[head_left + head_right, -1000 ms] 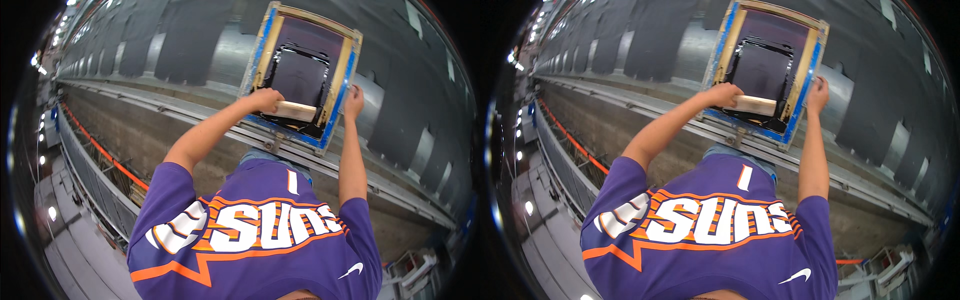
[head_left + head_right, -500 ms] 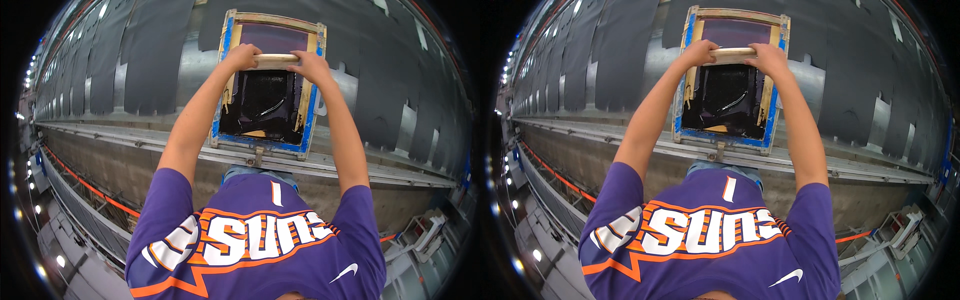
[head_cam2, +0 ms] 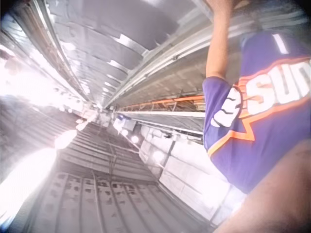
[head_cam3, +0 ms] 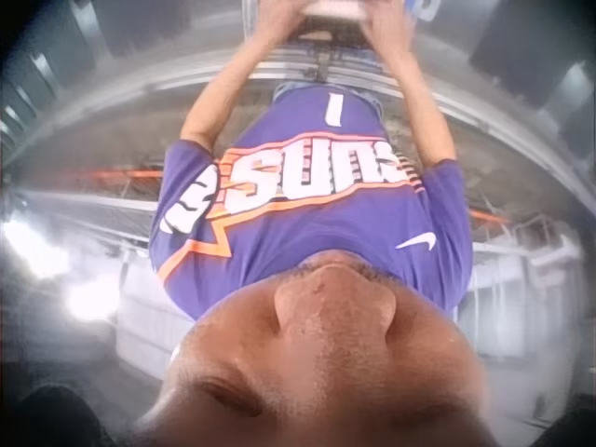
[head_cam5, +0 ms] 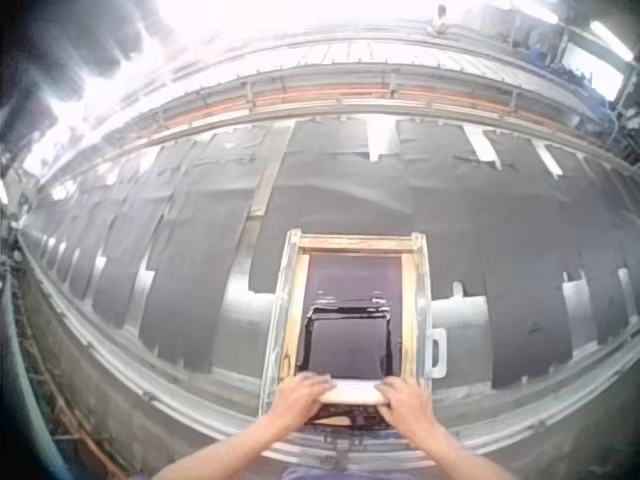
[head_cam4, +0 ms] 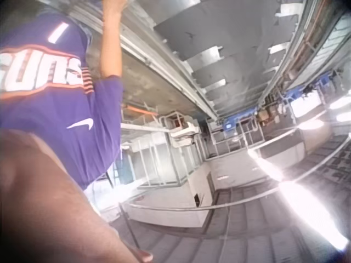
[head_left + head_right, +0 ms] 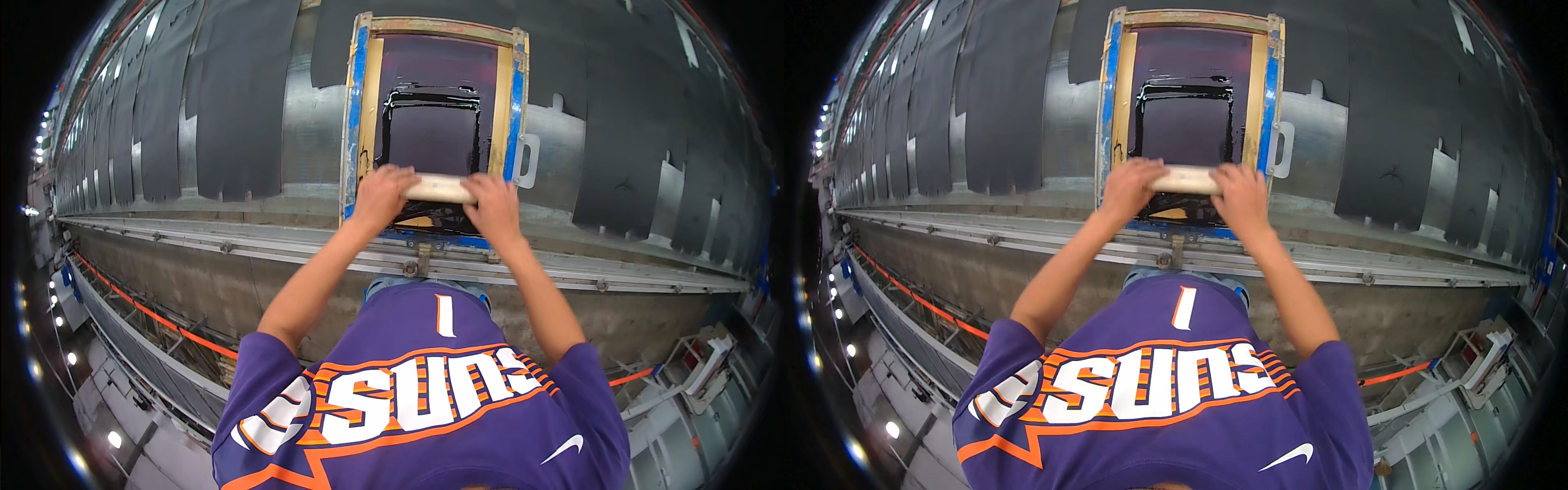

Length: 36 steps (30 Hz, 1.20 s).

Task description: The person uses a squeegee to pull dark ink across a screen printing frame mounted on a large industrial machine. They repeatedly wipe the squeegee and re-apply pressure to the screen, ensuring the ink is evenly distributed across the mesh.

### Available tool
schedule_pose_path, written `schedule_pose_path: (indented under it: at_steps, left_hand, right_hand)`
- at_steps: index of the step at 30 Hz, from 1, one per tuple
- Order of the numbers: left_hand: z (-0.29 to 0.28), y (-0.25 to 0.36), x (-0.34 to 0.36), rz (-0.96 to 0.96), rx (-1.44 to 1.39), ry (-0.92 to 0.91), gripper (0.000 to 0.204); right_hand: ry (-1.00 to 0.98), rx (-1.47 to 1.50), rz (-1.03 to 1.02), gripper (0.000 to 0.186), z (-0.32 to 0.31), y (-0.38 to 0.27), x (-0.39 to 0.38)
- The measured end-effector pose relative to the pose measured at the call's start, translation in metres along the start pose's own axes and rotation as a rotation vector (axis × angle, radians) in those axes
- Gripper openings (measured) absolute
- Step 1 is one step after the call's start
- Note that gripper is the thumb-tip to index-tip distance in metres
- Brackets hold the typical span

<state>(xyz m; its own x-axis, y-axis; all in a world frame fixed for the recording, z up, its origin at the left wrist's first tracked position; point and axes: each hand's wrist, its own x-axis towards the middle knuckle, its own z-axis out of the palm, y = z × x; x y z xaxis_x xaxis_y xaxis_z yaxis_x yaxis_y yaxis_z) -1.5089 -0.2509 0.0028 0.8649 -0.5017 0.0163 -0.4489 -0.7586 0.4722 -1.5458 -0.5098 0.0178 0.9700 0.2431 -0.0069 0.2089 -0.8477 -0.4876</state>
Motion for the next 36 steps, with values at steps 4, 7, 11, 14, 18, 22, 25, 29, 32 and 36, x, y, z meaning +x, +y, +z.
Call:
schedule_pose_path:
  at_steps: [4, 7, 11, 14, 18, 22, 25, 29, 32, 36]
  left_hand:
    - [-0.028, -0.034, 0.113, -0.114, 0.012, -0.014, 0.035]
    - [-0.034, -0.055, 0.165, -0.068, -0.046, 0.072, 0.036]
    - [-0.014, -0.051, 0.143, -0.12, 0.008, -0.018, 0.037]
    - [0.0, -0.029, 0.08, -0.092, -0.033, -0.008, 0.036]
    - [0.012, -0.002, -0.002, -0.053, -0.061, 0.058, 0.034]
    - [0.013, 0.017, -0.057, -0.019, -0.037, 0.046, 0.037]
    - [0.002, 0.017, -0.063, -0.039, -0.092, -0.072, 0.038]
    - [-0.018, 0.004, -0.013, -0.281, -0.168, -0.477, 0.032]
    - [-0.005, -0.03, 0.034, -0.27, -0.291, -0.75, 0.039]
    - [-0.002, -0.065, 0.083, -0.305, -0.511, -0.989, 0.045]
  right_hand:
    - [0.11, -0.102, -0.067, 0.032, -0.022, 0.044, 0.107]
    - [0.172, -0.066, -0.065, 0.031, -0.025, 0.068, 0.151]
    - [0.13, 0.038, 0.006, 0.037, -0.005, 0.066, 0.122]
    - [0.124, 0.111, 0.047, 0.039, 0.006, 0.041, 0.057]
    - [0.055, 0.156, 0.096, 0.042, 0.014, 0.002, -0.018]
    - [-0.02, 0.15, 0.094, 0.044, 0.016, -0.022, -0.068]
    - [-0.073, 0.186, 0.036, 0.042, 0.009, -0.018, -0.065]
    - [-0.348, 0.34, 0.19, 0.028, -0.008, 0.003, -0.019]
    - [-0.594, 0.384, 0.218, 0.036, 0.009, 0.037, 0.019]
    - [-0.925, 0.608, 0.329, 0.035, 0.005, 0.063, 0.072]
